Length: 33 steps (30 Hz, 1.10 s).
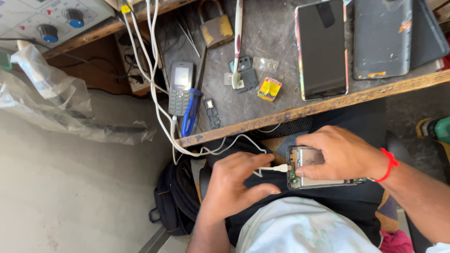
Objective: The person uses a soldering iron and tweezers to work on a small circuit board, then positions the board and a battery inside a mobile phone frame while connecting a white charging cable. They manipulate various disassembled phone components on a cluttered workbench.
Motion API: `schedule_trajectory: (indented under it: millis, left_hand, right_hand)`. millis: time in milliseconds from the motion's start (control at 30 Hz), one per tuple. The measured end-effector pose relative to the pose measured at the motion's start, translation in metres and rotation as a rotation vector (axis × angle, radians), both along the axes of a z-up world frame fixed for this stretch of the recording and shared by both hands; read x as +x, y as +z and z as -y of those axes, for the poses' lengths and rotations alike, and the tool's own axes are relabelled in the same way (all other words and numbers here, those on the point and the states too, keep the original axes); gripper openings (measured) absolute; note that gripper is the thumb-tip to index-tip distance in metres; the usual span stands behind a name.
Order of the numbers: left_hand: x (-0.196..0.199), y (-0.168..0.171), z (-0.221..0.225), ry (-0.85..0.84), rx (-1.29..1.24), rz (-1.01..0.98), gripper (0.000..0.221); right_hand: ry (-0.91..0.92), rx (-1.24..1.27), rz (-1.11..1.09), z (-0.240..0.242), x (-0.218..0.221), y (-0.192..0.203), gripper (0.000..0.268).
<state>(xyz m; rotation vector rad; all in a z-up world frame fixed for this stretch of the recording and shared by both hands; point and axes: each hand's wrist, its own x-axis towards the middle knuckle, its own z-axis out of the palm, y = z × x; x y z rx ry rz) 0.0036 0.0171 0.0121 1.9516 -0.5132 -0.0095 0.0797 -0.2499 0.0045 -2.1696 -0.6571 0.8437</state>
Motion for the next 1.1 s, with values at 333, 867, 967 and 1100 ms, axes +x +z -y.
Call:
schedule_trajectory:
  millis: [333,867,967,1100]
  left_hand:
    - [-0.008,-0.008,0.018,-0.042,0.085,0.111,0.026]
    - [-0.006,-0.020,0.019,-0.066,0.166,0.256,0.024]
    - [-0.003,-0.022,0.016,-0.059,0.169,0.275,0.021]
    - [-0.002,-0.019,0.007,-0.034,0.181,0.219,0.021]
  right_hand:
    - [0.027,-0.352,0.045,-0.017,-0.006,0.029,0.050]
    - [0.080,-0.380,0.015,-0.016,-0.008,0.025,0.050]
    - [0.078,-0.347,-0.007,-0.014,-0.007,0.024,0.050]
    - [0.083,-0.369,0.023,-0.011,-0.007,0.022,0.051]
